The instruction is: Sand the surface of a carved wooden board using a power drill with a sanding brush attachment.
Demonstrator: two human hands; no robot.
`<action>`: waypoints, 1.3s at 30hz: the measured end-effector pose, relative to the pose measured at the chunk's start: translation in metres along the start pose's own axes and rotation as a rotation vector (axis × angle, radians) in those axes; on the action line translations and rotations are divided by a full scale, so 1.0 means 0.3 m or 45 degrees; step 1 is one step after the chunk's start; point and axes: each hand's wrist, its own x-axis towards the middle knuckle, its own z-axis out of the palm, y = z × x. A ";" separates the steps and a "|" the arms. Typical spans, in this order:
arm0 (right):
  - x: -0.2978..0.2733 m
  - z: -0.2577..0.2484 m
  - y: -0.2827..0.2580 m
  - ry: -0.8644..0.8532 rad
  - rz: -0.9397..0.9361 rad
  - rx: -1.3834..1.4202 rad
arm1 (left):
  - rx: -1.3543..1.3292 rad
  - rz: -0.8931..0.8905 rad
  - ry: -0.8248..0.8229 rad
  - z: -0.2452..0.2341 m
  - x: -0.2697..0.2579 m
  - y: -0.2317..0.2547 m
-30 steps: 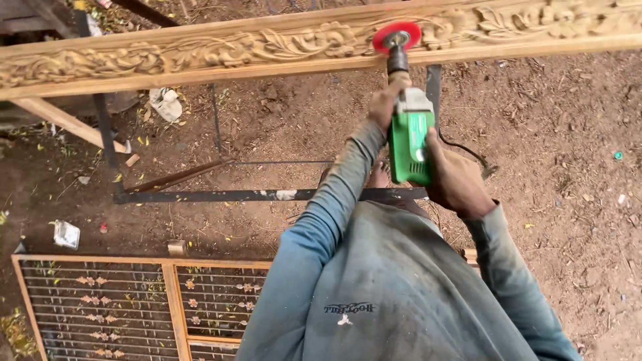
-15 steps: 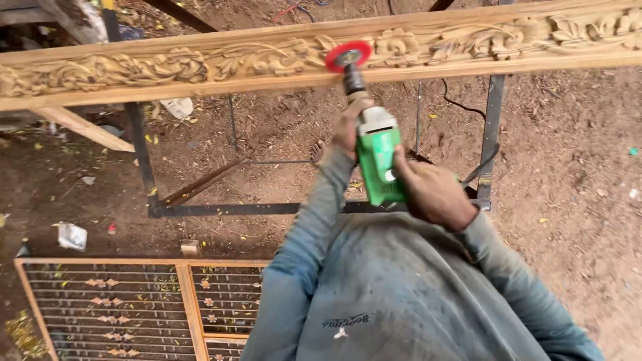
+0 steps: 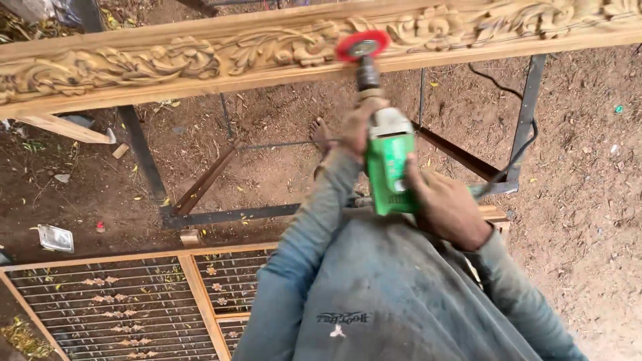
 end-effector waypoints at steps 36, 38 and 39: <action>-0.123 -0.164 0.085 -0.049 0.093 0.004 | -0.150 -0.199 -0.083 0.228 0.030 -0.060; -0.071 -0.142 0.019 -0.042 0.037 0.000 | -0.229 -0.194 -0.115 0.142 -0.003 0.000; -0.044 -0.131 -0.017 -0.037 -0.015 -0.005 | -0.308 -0.192 -0.148 0.098 -0.019 0.029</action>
